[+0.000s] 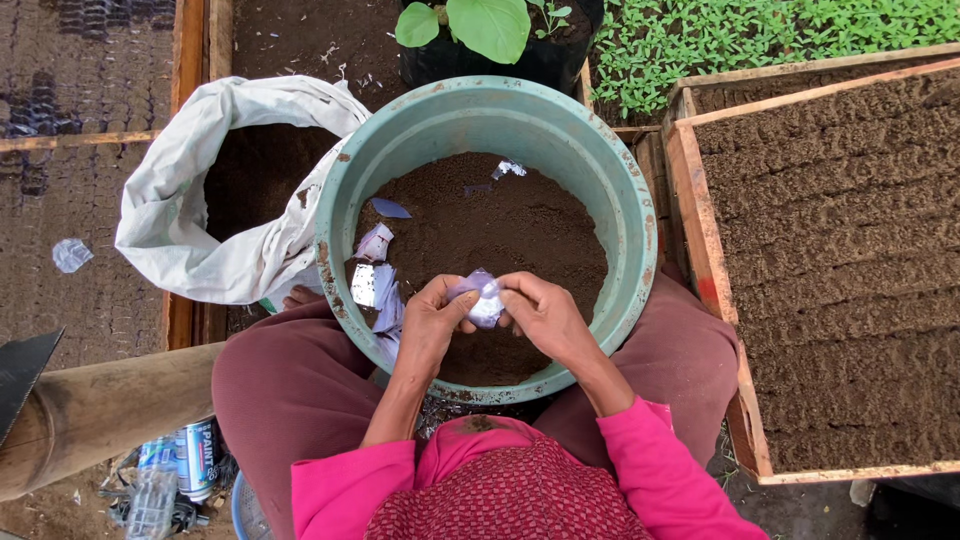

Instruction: The person sits with a basin of soil on their lap and repeatedly scoops soil, places it onto small purple paper packets, and wraps the soil into small balls. They then place the wrapped soil balls into a wooden seed tray with pre-formed rows.

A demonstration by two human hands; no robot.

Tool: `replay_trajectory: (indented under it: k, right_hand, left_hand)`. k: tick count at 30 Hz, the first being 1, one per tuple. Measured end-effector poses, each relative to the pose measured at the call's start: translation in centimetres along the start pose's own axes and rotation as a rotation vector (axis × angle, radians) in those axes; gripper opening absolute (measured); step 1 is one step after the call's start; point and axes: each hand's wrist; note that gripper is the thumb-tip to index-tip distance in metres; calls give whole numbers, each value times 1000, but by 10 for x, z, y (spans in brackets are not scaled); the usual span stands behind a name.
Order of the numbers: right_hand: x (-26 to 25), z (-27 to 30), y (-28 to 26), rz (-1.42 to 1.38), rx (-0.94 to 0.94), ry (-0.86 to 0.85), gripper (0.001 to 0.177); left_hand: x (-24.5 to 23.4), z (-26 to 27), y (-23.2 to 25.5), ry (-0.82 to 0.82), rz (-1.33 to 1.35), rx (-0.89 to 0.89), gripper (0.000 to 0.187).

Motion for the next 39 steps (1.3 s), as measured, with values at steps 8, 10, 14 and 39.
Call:
replay_trajectory:
  k: [8, 10, 14, 39]
  right_hand:
    - [-18, 2, -28, 302, -249, 30, 23]
    - [-17, 1, -31, 395, -296, -72, 19]
    - [-17, 0, -8, 422, -289, -98, 15]
    - [2, 7, 17, 289, -380, 68, 15]
  left_hand:
    - [0, 1, 4, -32, -94, -12, 13]
    - [1, 3, 7, -53, -120, -20, 15]
    - [2, 3, 6, -55, -130, -23, 16]
    - [-3, 41, 61, 658, -1033, 349, 25]
Point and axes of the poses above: each hand's wrist, its own z-axis away from the middle knuckle, its own x-axis out of the palm, y = z × x, and after that the axes turned 11 degrees about -x, right-handed
